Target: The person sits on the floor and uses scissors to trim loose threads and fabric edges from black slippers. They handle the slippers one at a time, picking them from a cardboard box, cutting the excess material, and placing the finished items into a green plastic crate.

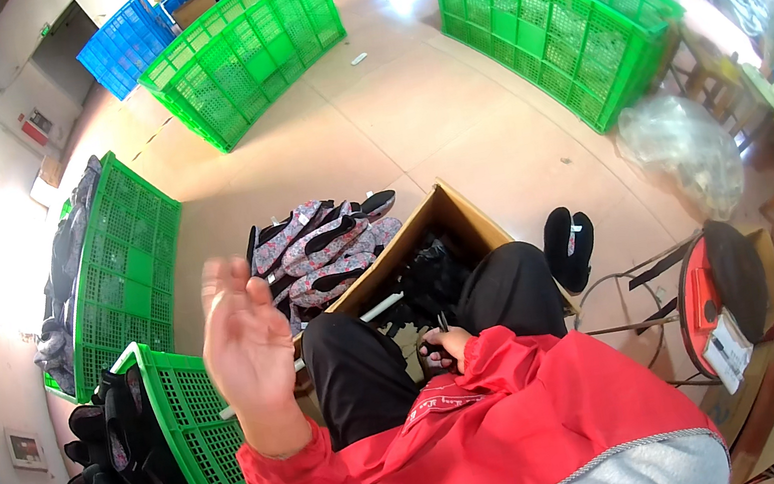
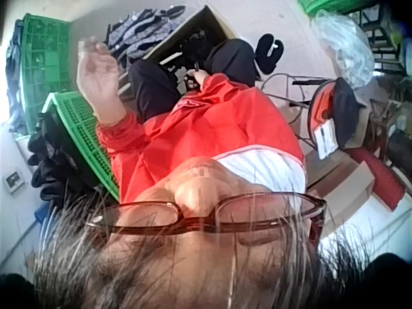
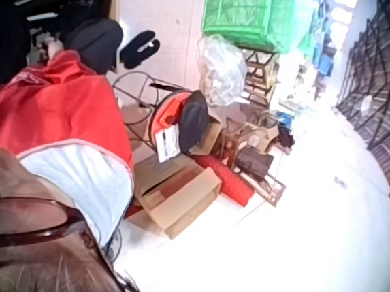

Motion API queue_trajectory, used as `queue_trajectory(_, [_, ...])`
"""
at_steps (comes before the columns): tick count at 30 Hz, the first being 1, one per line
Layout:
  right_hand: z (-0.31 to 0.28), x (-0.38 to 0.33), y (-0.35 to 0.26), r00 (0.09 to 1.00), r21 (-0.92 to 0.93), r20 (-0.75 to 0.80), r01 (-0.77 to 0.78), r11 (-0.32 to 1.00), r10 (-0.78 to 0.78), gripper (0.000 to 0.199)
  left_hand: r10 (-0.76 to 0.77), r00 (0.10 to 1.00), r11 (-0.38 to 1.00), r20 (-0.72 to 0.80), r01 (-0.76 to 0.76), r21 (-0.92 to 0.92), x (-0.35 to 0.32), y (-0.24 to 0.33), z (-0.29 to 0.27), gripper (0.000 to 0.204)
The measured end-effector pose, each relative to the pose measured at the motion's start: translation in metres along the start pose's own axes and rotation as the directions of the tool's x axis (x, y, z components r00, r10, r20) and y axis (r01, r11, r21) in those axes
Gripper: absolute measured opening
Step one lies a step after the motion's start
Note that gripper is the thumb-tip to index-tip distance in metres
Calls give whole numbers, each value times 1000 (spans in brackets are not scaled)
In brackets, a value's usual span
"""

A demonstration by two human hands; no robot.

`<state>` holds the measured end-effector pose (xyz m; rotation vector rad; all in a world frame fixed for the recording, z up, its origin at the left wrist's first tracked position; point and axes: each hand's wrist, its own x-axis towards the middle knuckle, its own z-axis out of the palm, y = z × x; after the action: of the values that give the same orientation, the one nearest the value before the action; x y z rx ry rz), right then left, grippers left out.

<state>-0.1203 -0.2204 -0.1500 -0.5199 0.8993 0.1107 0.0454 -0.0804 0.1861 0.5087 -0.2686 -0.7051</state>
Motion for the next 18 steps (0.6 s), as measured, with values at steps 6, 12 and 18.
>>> queue_trajectory(6, [1, -10, -1, 999, 4, -38, 23, 1000, -23, 10, -94, 985, 990, 142, 108, -94, -37, -12, 42, 35])
queue_trajectory(12, [5, -8, -3, 1000, -55, -26, 11, 998, -13, 13, -4, 990, 999, -140, 9, 37, -23, -14, 43, 28])
queue_trajectory(18, [-6, 3, 2, 999, -46, 25, 37, 998, -36, 11, -155, 975, 987, -157, 146, -64, -14, -10, 9, 21])
